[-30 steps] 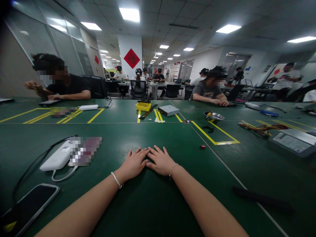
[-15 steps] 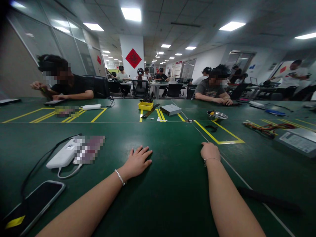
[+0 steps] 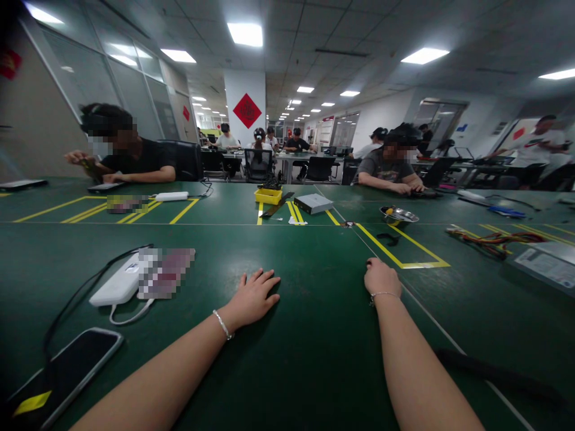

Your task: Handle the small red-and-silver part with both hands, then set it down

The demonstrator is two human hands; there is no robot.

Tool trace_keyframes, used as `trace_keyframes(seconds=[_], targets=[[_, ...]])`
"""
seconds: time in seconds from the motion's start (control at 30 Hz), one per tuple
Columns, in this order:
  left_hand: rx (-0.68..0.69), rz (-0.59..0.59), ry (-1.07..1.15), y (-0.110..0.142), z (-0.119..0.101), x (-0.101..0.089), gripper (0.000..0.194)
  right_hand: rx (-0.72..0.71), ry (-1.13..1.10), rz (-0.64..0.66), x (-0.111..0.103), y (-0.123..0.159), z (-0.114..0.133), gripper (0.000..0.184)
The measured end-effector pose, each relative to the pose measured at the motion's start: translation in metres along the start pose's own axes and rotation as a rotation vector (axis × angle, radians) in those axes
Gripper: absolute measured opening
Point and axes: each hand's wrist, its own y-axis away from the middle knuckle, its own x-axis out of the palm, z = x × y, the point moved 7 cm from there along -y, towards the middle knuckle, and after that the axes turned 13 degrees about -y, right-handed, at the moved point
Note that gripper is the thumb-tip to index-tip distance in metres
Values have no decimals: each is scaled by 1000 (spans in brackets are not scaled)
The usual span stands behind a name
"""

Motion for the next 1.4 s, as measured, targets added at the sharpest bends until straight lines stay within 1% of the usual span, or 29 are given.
trace_keyframes(seconds=[0.1, 0.2, 0.27, 0.3, 0.37, 0.4, 0.47, 0.53, 0.6, 0.7, 0.77, 0.8, 0.83, 0.9, 0.93, 1.0, 1.03, 1.07, 1.1, 1.13, 1.17, 1.23, 1.3, 1.4], targets=[[-13, 13, 17, 0, -1, -2, 45, -33, -17, -27, -1, 0, 4, 36], [-26, 10, 24, 0, 0, -3, 44, -107, -46, -93, -8, 6, 20, 34], [-37, -12, 34, -1, 1, -4, 41, -224, -93, -128, -12, 17, 44, 32], [-42, -27, 49, -2, 2, -5, 39, -315, -125, -122, -12, 26, 61, 30], [-46, -66, 118, -4, 3, -6, 35, -547, -188, -59, -7, 51, 102, 27], [-47, -89, 182, -6, 3, -6, 34, -669, -212, -4, -3, 67, 124, 25], [-60, -128, 383, -9, 5, -7, 36, -874, -245, 85, 6, 99, 160, 23], [-80, -127, 625, -13, 8, -4, 40, -1002, -259, 139, 14, 128, 187, 23], [-89, -83, 810, -17, 9, 1, 37, -1050, -279, 160, 20, 146, 202, 23], [-72, -21, 960, -20, 9, 5, 25, -1069, -342, 202, 21, 154, 210, 24], [-90, -9, 1032, -20, 11, 5, 21, -1052, -375, 219, 17, 145, 206, 31], [-116, -8, 1065, -20, 13, 5, 21, -1012, -371, 201, 15, 135, 198, 35], [-151, -9, 1093, -19, 16, 5, 22, -939, -346, 159, 11, 121, 187, 37], [-222, -11, 1141, -17, 20, 5, 22, -705, -241, 30, 4, 85, 149, 38], [-252, -15, 1162, -16, 22, 5, 22, -551, -170, -40, 1, 67, 123, 39], [-293, -24, 1190, -15, 24, 5, 20, -263, -62, -137, -5, 38, 68, 43], [-303, -28, 1200, -15, 25, 5, 19, -148, -28, -148, -5, 27, 44, 44], [-305, -33, 1207, -15, 25, 5, 19, -59, -6, -130, -4, 19, 22, 44], [-299, -37, 1211, -15, 25, 5, 19, 2, 11, -107, -3, 14, 6, 44], [-289, -40, 1212, -16, 25, 5, 18, 37, 25, -79, -2, 10, -5, 42], [-277, -44, 1213, -16, 25, 5, 18, 54, 37, -52, -1, 7, -11, 40], [-264, -48, 1217, -16, 24, 5, 17, 56, 59, -20, 0, 5, -13, 37], [-263, -44, 1220, -16, 24, 5, 17, 32, 71, -6, 0, 4, -7, 34], [-264, -22, 1204, -15, 22, 3, 16, -24, 41, -15, 1, 7, 11, 28]])
